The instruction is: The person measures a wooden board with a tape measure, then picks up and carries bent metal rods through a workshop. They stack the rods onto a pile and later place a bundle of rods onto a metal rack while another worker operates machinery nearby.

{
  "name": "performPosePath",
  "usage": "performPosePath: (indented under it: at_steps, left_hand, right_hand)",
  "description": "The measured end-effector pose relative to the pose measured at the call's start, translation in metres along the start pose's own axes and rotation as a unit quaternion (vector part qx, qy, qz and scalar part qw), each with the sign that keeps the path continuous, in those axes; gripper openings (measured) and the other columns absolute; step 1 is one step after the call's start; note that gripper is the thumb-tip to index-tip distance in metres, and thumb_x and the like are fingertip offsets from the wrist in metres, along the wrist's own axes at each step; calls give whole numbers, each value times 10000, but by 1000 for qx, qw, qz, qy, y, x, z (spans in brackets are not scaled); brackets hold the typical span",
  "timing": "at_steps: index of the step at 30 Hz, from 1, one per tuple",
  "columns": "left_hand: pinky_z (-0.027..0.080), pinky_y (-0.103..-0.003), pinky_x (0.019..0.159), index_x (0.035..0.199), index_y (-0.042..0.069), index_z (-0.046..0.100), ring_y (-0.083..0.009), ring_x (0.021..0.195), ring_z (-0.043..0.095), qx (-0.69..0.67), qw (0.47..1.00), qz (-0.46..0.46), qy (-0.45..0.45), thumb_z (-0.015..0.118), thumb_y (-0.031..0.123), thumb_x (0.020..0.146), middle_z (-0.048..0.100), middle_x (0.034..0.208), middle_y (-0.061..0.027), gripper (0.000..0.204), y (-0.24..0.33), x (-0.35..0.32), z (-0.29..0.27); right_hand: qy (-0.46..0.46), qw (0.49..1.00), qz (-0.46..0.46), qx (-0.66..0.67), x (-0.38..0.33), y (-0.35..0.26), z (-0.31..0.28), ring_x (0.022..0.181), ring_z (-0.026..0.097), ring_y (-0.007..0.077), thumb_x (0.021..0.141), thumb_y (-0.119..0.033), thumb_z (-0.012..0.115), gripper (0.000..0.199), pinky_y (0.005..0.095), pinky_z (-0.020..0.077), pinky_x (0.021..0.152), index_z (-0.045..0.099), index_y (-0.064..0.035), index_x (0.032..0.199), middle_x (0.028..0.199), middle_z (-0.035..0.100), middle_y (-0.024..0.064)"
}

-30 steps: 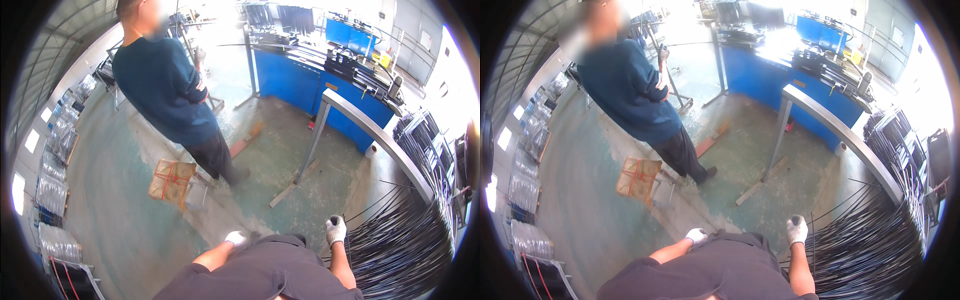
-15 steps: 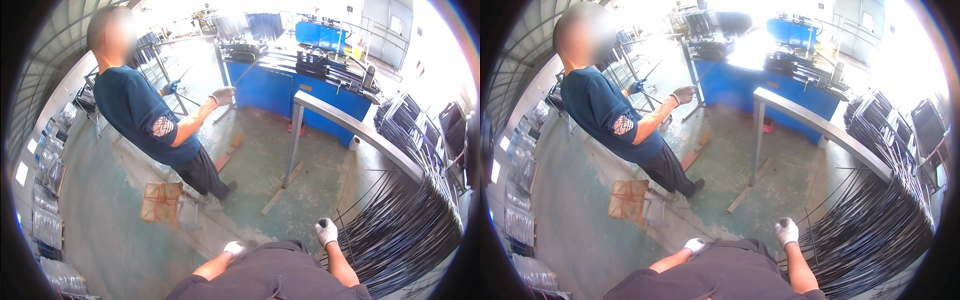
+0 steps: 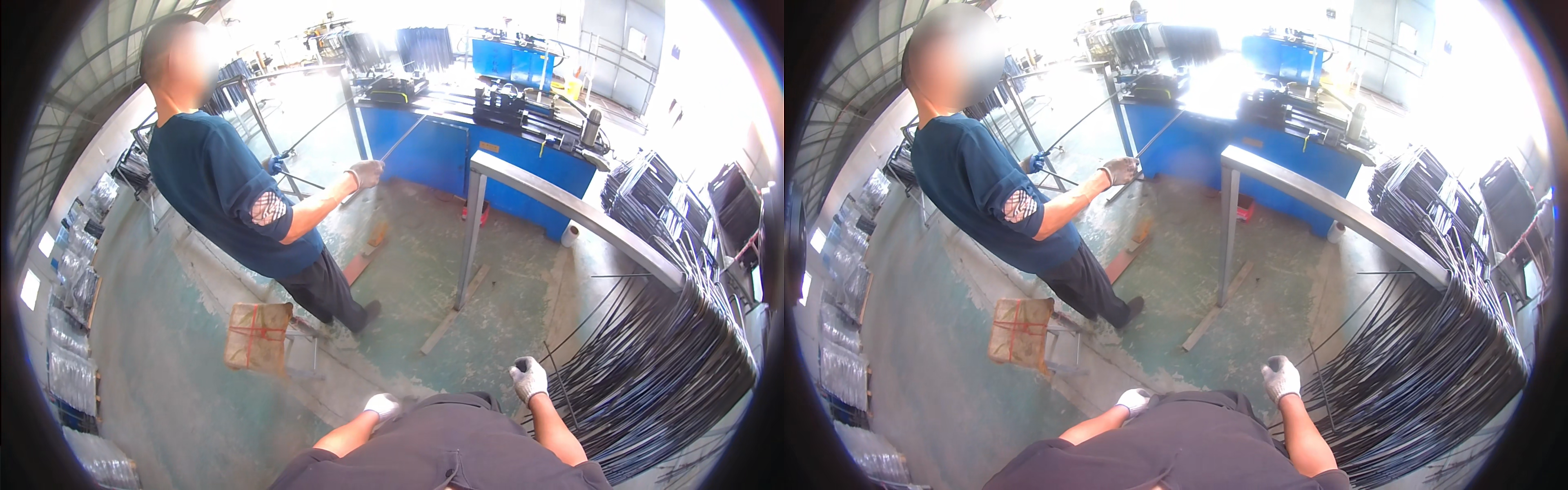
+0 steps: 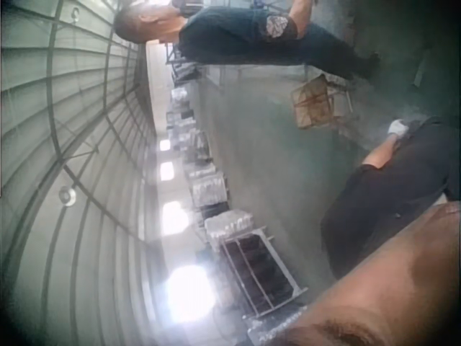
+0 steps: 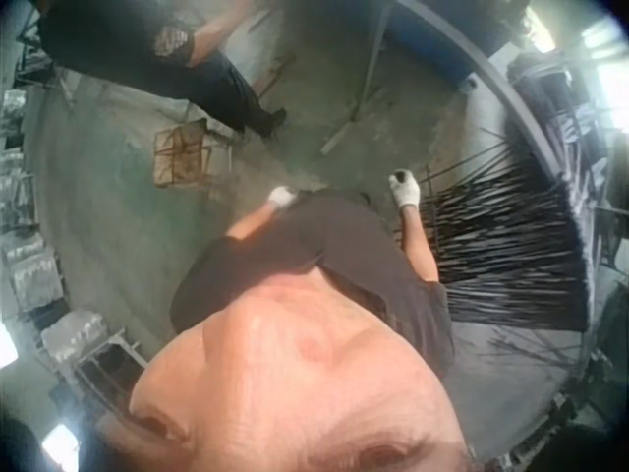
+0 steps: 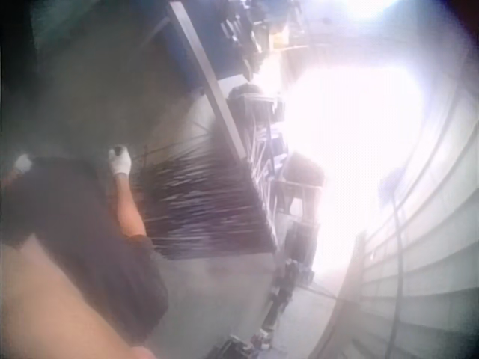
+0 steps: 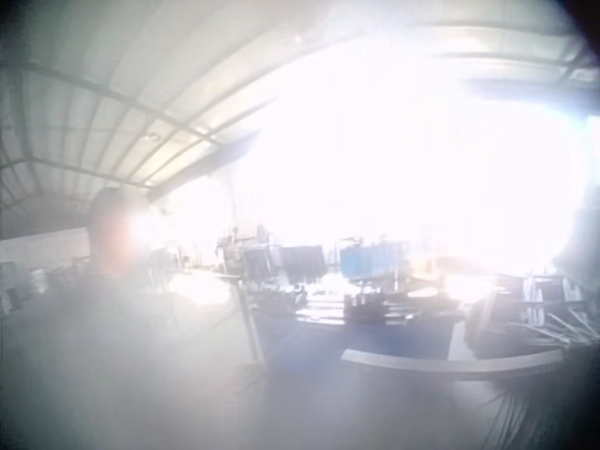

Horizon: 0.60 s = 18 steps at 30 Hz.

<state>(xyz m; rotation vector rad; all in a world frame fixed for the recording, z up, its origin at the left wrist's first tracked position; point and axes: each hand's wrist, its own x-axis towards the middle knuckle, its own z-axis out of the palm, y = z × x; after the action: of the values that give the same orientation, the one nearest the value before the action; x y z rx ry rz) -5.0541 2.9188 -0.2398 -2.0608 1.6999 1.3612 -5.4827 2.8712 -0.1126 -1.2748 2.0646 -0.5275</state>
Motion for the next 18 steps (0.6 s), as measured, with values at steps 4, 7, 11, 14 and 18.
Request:
performPosePath:
  at_steps: [4, 7, 11, 14, 18]
  left_hand:
    - [552, -433, 933, 979, 99, 825, -376, 1081, 726, -1, 1000, -4, 6, 609, 301, 844, 776, 1114, -190, 325, -8, 2, 2]
    - [552, -434, 936, 981, 100, 825, -377, 1076, 727, 8, 1000, -8, 0, 606, 310, 848, 776, 1116, -189, 331, -7, 2, -1]
    - [552, -433, 933, 1006, 90, 818, -377, 1075, 726, 12, 1000, -11, -13, 602, 310, 865, 773, 1129, -190, 339, -6, -2, -4]
    - [550, -434, 926, 1035, 78, 807, -379, 1080, 722, 6, 1000, -7, -12, 601, 300, 873, 769, 1141, -190, 343, -11, 1, 1]
    - [548, -440, 920, 1063, 66, 795, -385, 1084, 717, -16, 1000, -10, 6, 602, 287, 874, 766, 1149, -192, 349, -13, 1, 8]
  right_hand:
    - [-11, 1000, -2, -8, 0, -1, 3, 1165, 715, 367, 914, -255, 777, 358, 431, 555, 1012, 737, -48, 1203, 1199, 760, 202]
    - [-11, 1000, -5, -12, 0, 3, 6, 1170, 713, 370, 914, -259, 775, 363, 434, 553, 1015, 737, -48, 1207, 1201, 759, 205]
    - [-13, 1000, -3, -19, -6, -4, 2, 1168, 715, 368, 915, -261, 770, 367, 434, 554, 1018, 737, -48, 1212, 1202, 761, 206]
    - [0, 999, -14, -28, -6, -1, 4, 1107, 748, 318, 915, -246, 779, 349, 396, 573, 973, 742, -37, 1191, 1150, 785, 175]
    - [-5, 999, -11, -29, -9, -2, 2, 1111, 746, 319, 917, -252, 776, 351, 396, 571, 975, 741, -36, 1192, 1156, 784, 174]
